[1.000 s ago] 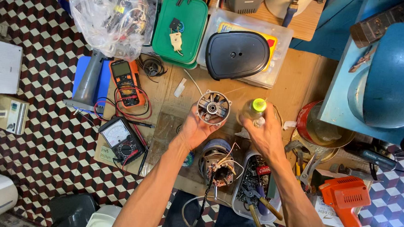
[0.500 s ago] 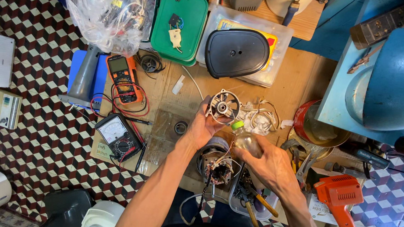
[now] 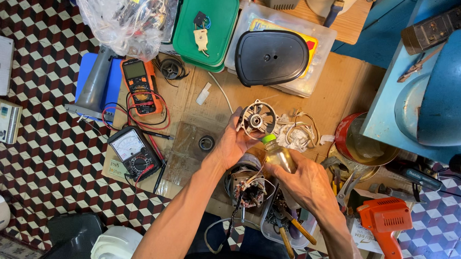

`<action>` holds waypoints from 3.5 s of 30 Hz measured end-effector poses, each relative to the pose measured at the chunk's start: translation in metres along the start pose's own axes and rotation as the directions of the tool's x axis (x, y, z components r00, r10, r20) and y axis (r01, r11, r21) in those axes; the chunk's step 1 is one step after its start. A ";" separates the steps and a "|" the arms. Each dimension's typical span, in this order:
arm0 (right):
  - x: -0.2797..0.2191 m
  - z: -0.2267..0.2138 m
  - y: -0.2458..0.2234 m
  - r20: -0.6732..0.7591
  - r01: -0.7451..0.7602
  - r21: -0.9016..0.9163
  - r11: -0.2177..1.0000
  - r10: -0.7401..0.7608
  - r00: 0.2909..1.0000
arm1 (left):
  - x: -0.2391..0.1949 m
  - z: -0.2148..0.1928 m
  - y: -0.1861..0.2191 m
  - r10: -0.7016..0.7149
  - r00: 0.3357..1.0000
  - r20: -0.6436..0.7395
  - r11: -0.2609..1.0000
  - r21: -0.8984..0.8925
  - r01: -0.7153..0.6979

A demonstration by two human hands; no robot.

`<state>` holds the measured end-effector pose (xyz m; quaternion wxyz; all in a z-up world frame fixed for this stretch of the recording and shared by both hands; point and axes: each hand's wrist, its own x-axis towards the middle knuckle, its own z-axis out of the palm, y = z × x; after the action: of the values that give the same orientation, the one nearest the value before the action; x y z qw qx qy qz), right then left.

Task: The person cleans a small electrical motor component with a cloth, applies oil from a bottle, and reassembles the motor parts on a cluttered workbench. The person handles the motor housing, rotor, and wires, then secures the assembly with a zip tie.

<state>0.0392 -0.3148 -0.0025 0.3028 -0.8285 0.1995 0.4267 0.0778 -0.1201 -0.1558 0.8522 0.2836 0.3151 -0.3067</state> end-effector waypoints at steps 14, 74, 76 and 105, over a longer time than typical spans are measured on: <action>0.003 -0.002 -0.002 0.005 -0.019 -0.018 1.000 0.019 1.000 | 0.004 -0.010 -0.002 0.003 0.999 0.041 1.000 0.008 -0.004; -0.006 -0.004 -0.012 0.028 -0.017 -0.051 0.999 0.019 0.999 | 0.002 -0.011 -0.005 -0.019 1.000 -0.004 1.000 0.008 0.019; -0.005 -0.005 -0.010 0.027 -0.014 -0.079 0.997 0.016 1.000 | 0.002 -0.010 -0.004 -0.021 1.000 -0.009 1.000 0.014 0.021; -0.018 -0.012 -0.017 0.001 0.017 -0.038 0.999 -0.017 1.000 | -0.008 -0.003 0.013 0.015 0.998 0.057 0.999 0.039 -0.017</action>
<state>0.0459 -0.3090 0.0229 0.2907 -0.8358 0.1840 0.4279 0.0809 -0.1064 -0.1479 0.8573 0.2942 0.2825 -0.3140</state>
